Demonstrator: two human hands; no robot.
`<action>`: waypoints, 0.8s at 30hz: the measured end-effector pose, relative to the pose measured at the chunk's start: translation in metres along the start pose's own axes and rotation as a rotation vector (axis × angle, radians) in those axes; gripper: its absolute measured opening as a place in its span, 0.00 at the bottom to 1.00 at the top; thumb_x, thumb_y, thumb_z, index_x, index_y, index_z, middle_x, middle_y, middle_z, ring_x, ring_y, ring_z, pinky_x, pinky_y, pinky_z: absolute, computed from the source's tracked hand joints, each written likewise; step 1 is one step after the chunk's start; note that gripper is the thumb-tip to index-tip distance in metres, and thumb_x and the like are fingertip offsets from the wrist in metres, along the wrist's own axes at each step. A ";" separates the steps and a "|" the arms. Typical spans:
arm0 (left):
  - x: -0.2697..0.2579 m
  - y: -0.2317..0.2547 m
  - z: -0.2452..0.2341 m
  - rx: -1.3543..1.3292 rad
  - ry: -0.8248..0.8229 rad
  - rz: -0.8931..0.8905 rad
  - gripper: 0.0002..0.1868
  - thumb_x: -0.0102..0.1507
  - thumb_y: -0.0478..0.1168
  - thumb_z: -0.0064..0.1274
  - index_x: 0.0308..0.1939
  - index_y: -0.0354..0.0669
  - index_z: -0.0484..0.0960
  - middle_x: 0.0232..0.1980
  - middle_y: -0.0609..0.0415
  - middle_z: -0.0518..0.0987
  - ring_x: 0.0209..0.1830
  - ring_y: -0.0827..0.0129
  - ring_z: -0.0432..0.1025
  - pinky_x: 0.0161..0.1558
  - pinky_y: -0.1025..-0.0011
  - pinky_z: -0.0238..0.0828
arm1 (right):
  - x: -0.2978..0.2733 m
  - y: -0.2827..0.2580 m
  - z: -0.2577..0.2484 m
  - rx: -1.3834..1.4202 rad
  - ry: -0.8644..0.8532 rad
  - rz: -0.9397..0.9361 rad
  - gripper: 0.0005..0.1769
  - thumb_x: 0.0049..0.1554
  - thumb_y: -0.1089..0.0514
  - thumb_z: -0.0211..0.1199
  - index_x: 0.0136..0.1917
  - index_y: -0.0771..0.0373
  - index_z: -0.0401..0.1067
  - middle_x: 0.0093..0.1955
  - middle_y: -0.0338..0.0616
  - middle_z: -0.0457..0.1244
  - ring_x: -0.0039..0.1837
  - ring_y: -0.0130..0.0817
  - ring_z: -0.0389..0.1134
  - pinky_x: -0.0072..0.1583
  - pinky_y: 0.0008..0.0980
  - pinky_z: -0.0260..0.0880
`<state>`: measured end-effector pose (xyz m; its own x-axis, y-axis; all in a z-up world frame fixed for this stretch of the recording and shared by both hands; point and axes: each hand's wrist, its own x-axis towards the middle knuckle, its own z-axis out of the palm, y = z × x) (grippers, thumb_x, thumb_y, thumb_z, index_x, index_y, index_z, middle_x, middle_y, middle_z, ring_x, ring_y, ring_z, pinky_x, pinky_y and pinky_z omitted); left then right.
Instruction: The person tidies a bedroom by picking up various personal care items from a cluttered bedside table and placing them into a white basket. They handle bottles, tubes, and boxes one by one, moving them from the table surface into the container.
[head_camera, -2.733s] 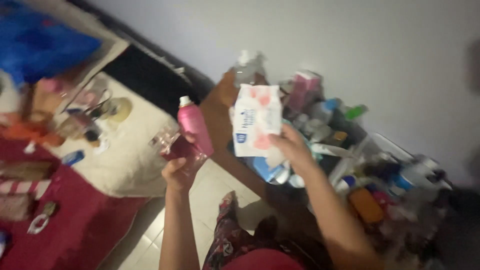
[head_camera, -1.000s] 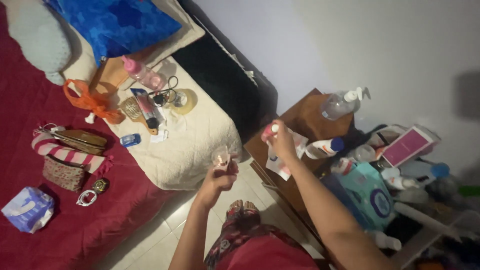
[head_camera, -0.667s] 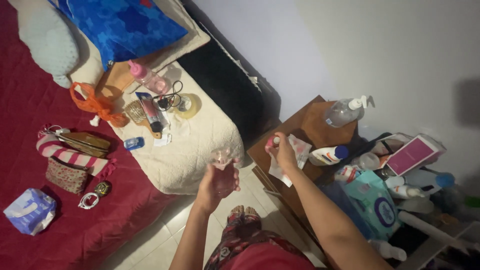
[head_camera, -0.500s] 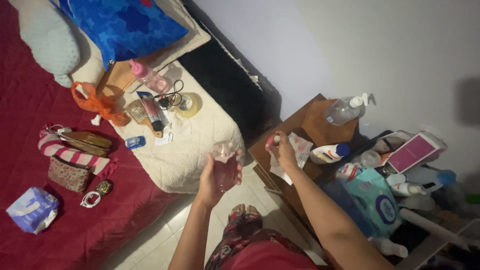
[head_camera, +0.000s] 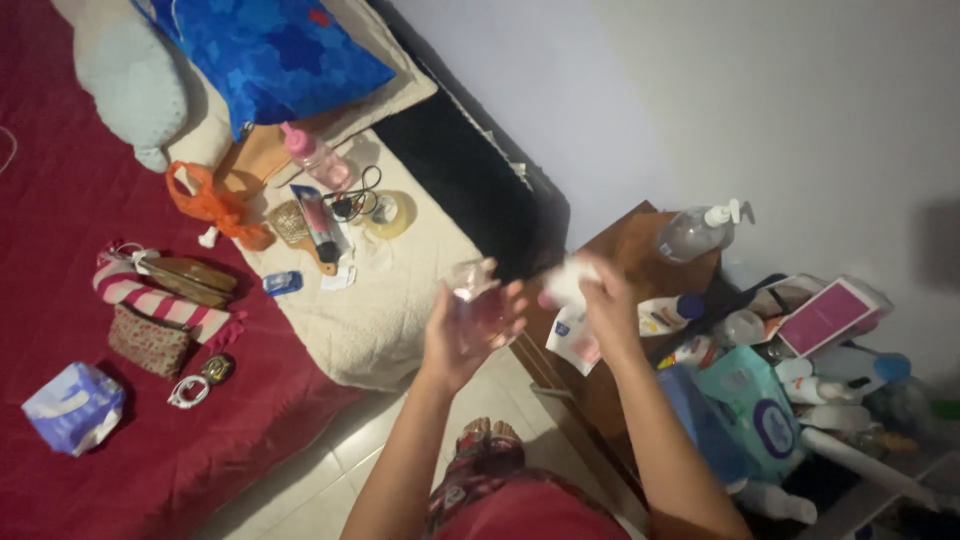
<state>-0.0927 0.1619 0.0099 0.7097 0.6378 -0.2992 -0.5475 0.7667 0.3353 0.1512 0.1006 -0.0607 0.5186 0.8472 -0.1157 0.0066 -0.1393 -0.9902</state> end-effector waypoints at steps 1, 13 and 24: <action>0.001 -0.004 0.004 0.001 0.003 0.000 0.42 0.65 0.72 0.26 0.68 0.47 0.68 0.63 0.42 0.76 0.61 0.49 0.73 0.64 0.50 0.66 | -0.016 -0.040 0.022 0.001 -0.001 0.002 0.25 0.58 0.63 0.54 0.68 0.66 0.72 0.66 0.63 0.68 0.66 0.54 0.71 0.67 0.46 0.70; 0.015 -0.010 0.013 -0.097 -0.202 0.239 0.41 0.70 0.69 0.26 0.67 0.38 0.69 0.66 0.43 0.75 0.63 0.49 0.71 0.59 0.54 0.69 | -0.115 -0.133 0.096 -0.778 -0.312 -0.824 0.31 0.63 0.54 0.57 0.75 0.72 0.61 0.80 0.57 0.52 0.82 0.57 0.49 0.78 0.52 0.48; 0.003 0.013 0.047 0.129 -0.054 0.421 0.33 0.75 0.63 0.28 0.65 0.40 0.72 0.55 0.45 0.75 0.54 0.57 0.72 0.57 0.58 0.72 | -0.119 -0.179 0.103 -0.749 -0.292 -0.941 0.30 0.68 0.54 0.48 0.79 0.68 0.55 0.84 0.55 0.48 0.85 0.54 0.46 0.81 0.48 0.46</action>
<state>-0.0768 0.1704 0.0551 0.4610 0.8849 -0.0666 -0.7366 0.4235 0.5273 0.0005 0.0775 0.1223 -0.1622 0.8456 0.5086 0.8108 0.4079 -0.4197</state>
